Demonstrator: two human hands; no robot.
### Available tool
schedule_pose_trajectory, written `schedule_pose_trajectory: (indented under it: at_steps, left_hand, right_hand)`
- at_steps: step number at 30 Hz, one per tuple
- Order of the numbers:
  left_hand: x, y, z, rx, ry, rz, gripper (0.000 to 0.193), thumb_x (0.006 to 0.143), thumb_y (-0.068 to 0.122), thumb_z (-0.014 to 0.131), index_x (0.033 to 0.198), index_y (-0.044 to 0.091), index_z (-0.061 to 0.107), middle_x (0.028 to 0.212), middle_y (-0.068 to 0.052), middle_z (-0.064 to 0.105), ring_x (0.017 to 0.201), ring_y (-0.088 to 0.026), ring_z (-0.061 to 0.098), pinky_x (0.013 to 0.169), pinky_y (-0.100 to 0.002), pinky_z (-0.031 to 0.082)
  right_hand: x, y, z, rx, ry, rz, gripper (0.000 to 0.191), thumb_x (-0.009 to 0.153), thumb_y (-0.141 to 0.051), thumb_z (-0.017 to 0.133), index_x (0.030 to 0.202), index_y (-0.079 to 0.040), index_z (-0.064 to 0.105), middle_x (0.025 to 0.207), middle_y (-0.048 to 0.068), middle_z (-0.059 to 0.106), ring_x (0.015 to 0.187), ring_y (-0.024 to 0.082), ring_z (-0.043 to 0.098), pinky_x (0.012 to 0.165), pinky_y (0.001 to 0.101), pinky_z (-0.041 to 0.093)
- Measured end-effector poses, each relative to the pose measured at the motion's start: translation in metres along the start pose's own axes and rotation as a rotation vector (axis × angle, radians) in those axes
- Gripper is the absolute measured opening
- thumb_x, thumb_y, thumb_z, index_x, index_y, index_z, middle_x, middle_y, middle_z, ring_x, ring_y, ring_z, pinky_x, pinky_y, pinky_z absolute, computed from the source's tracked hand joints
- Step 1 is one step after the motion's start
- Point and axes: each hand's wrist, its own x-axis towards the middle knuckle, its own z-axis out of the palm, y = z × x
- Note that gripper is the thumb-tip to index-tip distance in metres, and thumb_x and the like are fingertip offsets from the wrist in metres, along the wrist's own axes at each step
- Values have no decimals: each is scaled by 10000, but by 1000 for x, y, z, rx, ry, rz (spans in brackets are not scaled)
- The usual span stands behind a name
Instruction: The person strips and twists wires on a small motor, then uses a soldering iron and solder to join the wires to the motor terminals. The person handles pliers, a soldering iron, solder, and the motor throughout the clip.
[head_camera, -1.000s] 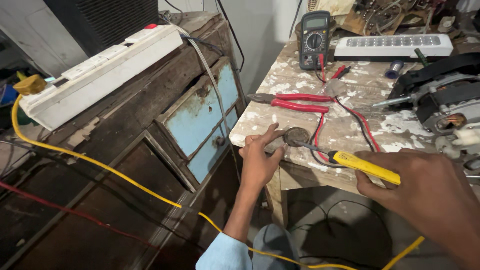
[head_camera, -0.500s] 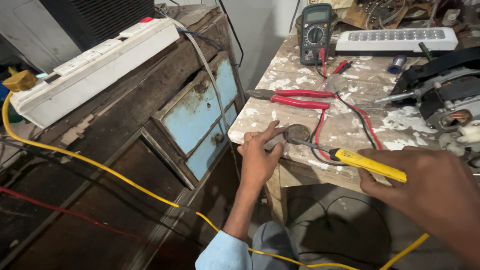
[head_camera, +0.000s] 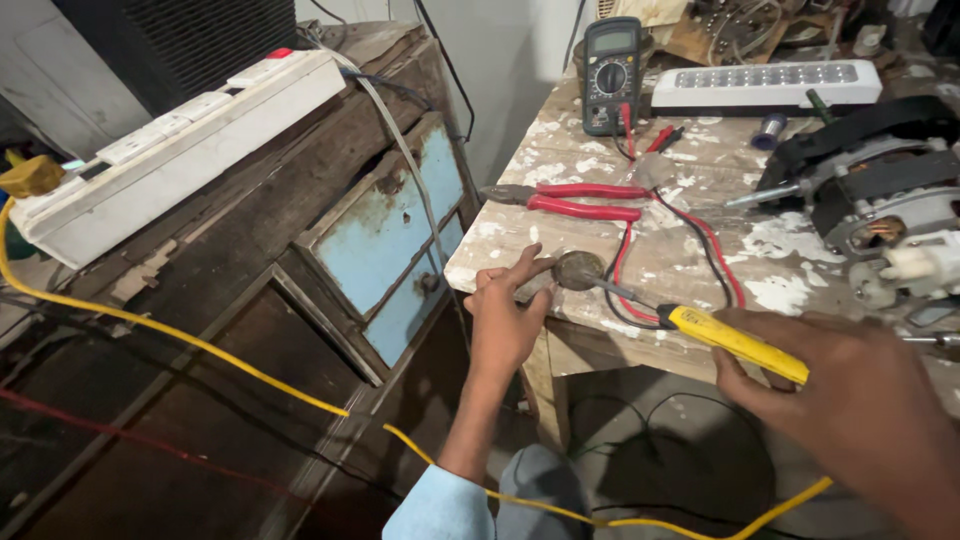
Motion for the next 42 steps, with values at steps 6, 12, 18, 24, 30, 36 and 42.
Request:
schedule_pose_trajectory:
  at_steps: [6, 12, 18, 24, 30, 36, 42]
  left_hand:
    - [-1, 1, -1, -11, 6, 12, 460, 846, 213, 752, 1304, 212, 714, 1106, -58, 761, 1057, -248, 566, 943, -420, 377]
    - [-1, 3, -3, -12, 1, 5, 472, 843, 211, 747, 1313, 206, 706, 1099, -39, 773, 1045, -250, 564, 945, -420, 380]
    - [-1, -3, 0, -17, 10, 15, 484, 835, 192, 748, 1317, 191, 702, 1117, -52, 775, 1067, -261, 581, 950, -433, 395]
    - [0, -7, 3, -76, 151, 76, 519, 810, 168, 790, 1319, 161, 690, 1166, -74, 753, 1093, -269, 635, 996, -415, 465]
    - [-7, 40, 12, 20, 313, 195, 394, 798, 139, 832, 1179, 100, 740, 1104, -75, 750, 1092, -290, 615, 928, -457, 441]
    - [-21, 124, 49, -164, 271, 560, 319, 776, 92, 855, 1080, 112, 760, 1069, -40, 714, 1078, -260, 574, 950, -434, 416]
    - [-30, 206, 87, -378, 177, 596, 226, 826, 135, 881, 1032, 107, 792, 849, -16, 634, 859, -210, 563, 780, -399, 445]
  right_hand:
    - [0, -4, -1, 55, -52, -30, 342, 738, -289, 856, 1062, -188, 812, 870, 73, 787, 663, 261, 745, 649, 367, 587]
    - [3, -6, 1, 0, -69, -22, 374, 726, -293, 845, 1091, -219, 814, 882, 62, 790, 673, 275, 737, 646, 367, 589]
    - [-9, -5, 3, 16, 95, 12, 429, 724, -263, 845, 1146, -196, 806, 909, 93, 774, 729, 306, 732, 680, 390, 583]
    - [-36, -2, -7, 90, 365, 30, 372, 800, -186, 829, 1143, -58, 768, 982, 149, 768, 804, 248, 755, 719, 367, 583]
    - [-85, 21, 3, 333, 516, 398, 384, 950, -73, 728, 1329, -11, 729, 783, 103, 733, 679, 128, 693, 655, 268, 550]
    - [-127, 89, 21, 435, 840, 450, 409, 1082, -106, 632, 1465, 25, 576, 931, 49, 658, 744, 43, 588, 667, 174, 456]
    - [-150, 137, 17, 312, 782, 539, 385, 1121, -166, 632, 1448, 36, 601, 863, 114, 678, 699, 95, 604, 684, 212, 461]
